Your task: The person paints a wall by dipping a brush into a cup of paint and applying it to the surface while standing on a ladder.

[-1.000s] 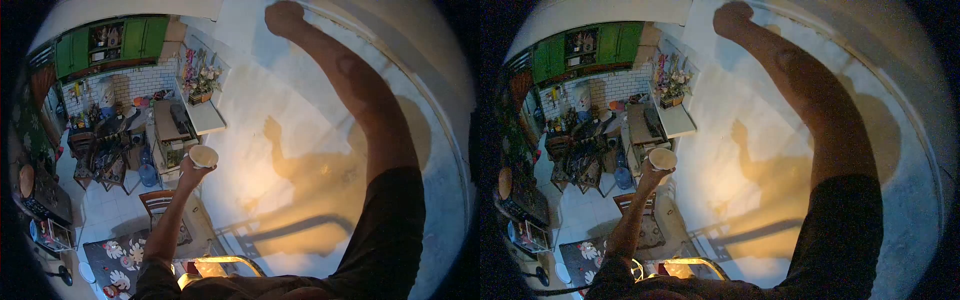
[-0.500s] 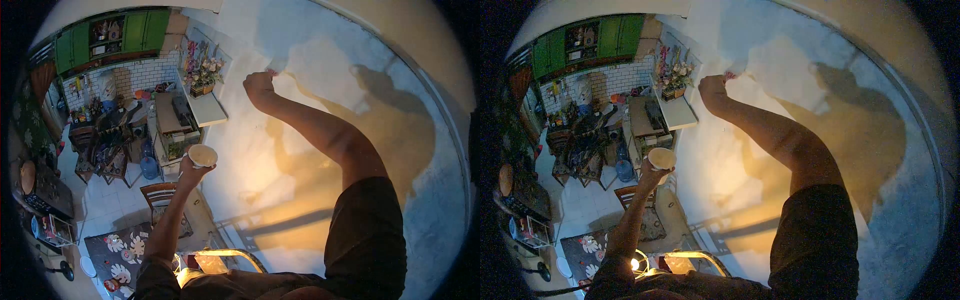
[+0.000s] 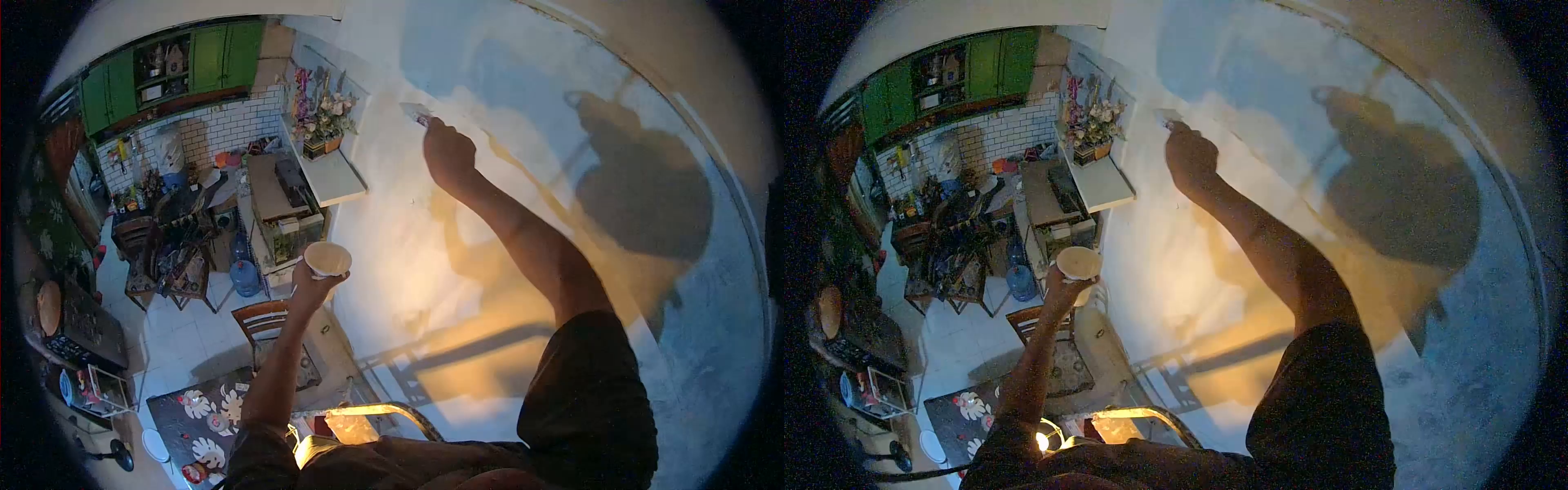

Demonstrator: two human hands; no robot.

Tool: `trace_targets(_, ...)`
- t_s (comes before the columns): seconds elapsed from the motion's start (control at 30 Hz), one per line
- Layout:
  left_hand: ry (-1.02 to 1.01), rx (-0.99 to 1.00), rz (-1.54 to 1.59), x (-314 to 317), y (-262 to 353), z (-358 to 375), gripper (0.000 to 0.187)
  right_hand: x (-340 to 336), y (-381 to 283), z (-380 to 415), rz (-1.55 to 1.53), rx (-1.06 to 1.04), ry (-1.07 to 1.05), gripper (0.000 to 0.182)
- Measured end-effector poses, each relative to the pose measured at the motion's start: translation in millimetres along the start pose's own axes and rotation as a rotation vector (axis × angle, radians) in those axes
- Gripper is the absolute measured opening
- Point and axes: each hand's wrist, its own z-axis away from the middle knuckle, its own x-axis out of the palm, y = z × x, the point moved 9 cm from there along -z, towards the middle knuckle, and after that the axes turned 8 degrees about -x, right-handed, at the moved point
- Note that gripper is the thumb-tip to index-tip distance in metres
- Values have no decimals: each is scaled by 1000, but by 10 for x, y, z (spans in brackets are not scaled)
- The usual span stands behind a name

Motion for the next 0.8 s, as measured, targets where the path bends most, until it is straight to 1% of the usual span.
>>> trace_targets(0.03,6,-5,-14,13,-70,2,64,67,63,109,-2,4,-6,11)
trace_targets(0.1,13,-9,-32,10,-126,22,64,225,287,350,-110,116,-47,16)
trace_targets(0.13,4,-13,-32,8,-136,36,64,397,387,456,-194,140,-44,19)
trace_targets(0.17,-6,-15,-33,13,-140,39,64,506,436,535,-198,143,-43,19)
trace_targets(0.23,21,-35,-60,3,-178,72,62,641,589,679,-280,252,23,25)
trace_targets(0.27,49,-54,-83,-21,-196,64,61,701,638,699,-337,323,32,28)
trace_targets(0.3,47,-54,-92,-24,-218,44,61,753,643,680,-342,330,34,28)
trace_targets(0.37,-14,-90,-82,24,-320,25,57,863,748,643,-480,427,82,28)
trace_targets(0.4,-21,-98,-91,54,-251,45,57,898,796,595,-483,439,75,28)
trace_targets(0.47,-8,-102,-62,83,-133,104,53,848,901,570,-446,462,163,28)
trace_targets(0.57,-2,-97,-35,74,-394,72,53,671,950,761,-431,480,147,29)
trace_targets(0.6,-1,-120,-36,173,-354,-222,53,830,1116,608,-429,475,174,27)
trace_targets(0.63,-16,-139,-24,209,-369,-209,51,797,1167,752,-428,482,173,27)
trace_targets(0.7,-34,-156,-13,279,-348,-215,50,601,1281,1053,-478,466,287,26)
trace_targets(0.77,-69,-160,-37,340,-313,-217,50,361,1400,1413,-433,486,363,25)
trace_targets(0.8,-75,-158,-41,366,-324,-222,50,287,1471,1621,-506,495,412,25)
